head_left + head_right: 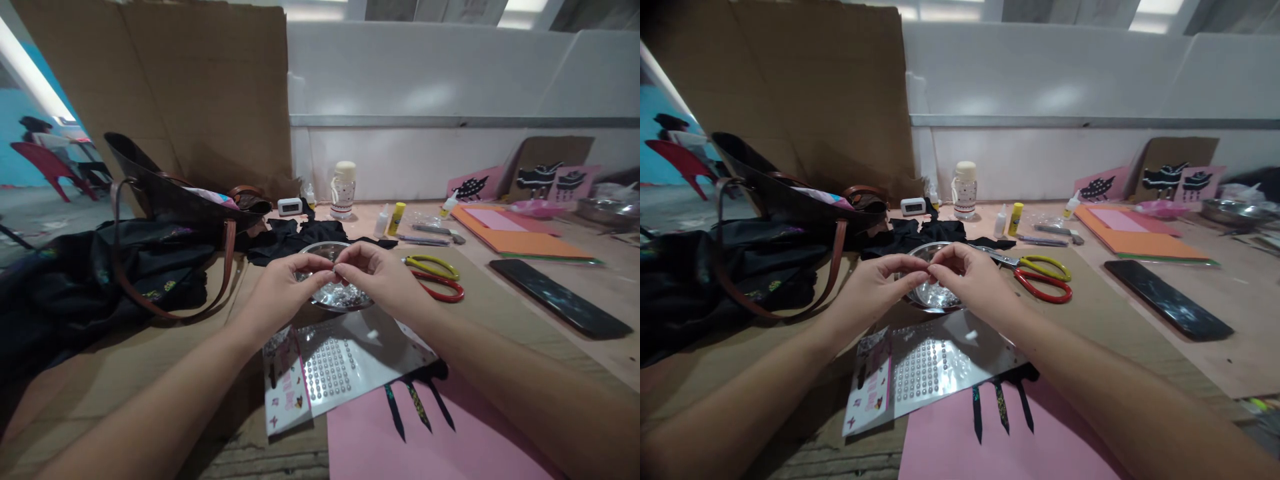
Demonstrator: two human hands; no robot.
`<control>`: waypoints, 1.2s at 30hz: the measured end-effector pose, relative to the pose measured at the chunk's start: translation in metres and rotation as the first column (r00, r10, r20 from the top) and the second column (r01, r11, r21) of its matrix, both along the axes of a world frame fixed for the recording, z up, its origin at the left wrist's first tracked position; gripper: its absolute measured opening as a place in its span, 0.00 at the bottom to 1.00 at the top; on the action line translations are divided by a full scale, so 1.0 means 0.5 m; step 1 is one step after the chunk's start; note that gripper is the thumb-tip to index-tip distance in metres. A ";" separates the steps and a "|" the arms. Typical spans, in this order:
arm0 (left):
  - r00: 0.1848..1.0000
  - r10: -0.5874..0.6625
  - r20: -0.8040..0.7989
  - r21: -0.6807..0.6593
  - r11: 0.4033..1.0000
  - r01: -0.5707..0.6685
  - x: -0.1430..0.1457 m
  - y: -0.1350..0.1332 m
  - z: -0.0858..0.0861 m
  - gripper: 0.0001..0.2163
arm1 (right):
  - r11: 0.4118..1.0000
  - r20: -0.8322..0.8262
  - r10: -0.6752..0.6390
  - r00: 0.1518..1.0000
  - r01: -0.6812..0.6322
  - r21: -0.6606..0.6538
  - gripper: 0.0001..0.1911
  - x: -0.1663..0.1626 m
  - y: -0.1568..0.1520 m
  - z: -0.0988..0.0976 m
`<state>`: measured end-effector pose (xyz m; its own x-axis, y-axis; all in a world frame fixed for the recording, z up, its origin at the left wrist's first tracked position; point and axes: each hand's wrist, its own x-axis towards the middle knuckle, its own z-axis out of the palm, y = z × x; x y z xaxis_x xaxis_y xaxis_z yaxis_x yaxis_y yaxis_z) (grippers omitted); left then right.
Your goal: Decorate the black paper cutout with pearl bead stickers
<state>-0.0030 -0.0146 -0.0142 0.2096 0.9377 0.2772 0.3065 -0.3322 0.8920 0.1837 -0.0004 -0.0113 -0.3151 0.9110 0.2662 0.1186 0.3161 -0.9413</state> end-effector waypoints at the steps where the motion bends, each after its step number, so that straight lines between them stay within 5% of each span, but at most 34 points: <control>1: 1.000 0.006 -0.017 0.012 1.000 -0.006 0.000 -0.002 0.001 0.10 | 1.000 -0.014 0.009 1.000 -0.009 -0.016 0.05 -0.001 0.000 0.000; 7: 0.997 0.016 -0.079 0.085 0.996 -0.009 -0.002 -0.004 0.004 0.10 | 0.998 -0.051 0.053 0.997 -0.055 -0.041 0.06 -0.001 0.002 -0.004; 36: 0.991 0.021 -0.129 0.044 0.999 -0.015 -0.002 -0.004 0.014 0.05 | 0.983 -0.113 0.169 0.979 -0.175 -0.049 0.04 -0.007 -0.005 0.000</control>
<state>-0.0041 -0.0166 -0.0073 0.2295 0.9296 0.2884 0.4244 -0.3623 0.8299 0.1803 -0.0030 -0.0114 -0.4409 0.8605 0.2554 -0.0366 0.2671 -0.9630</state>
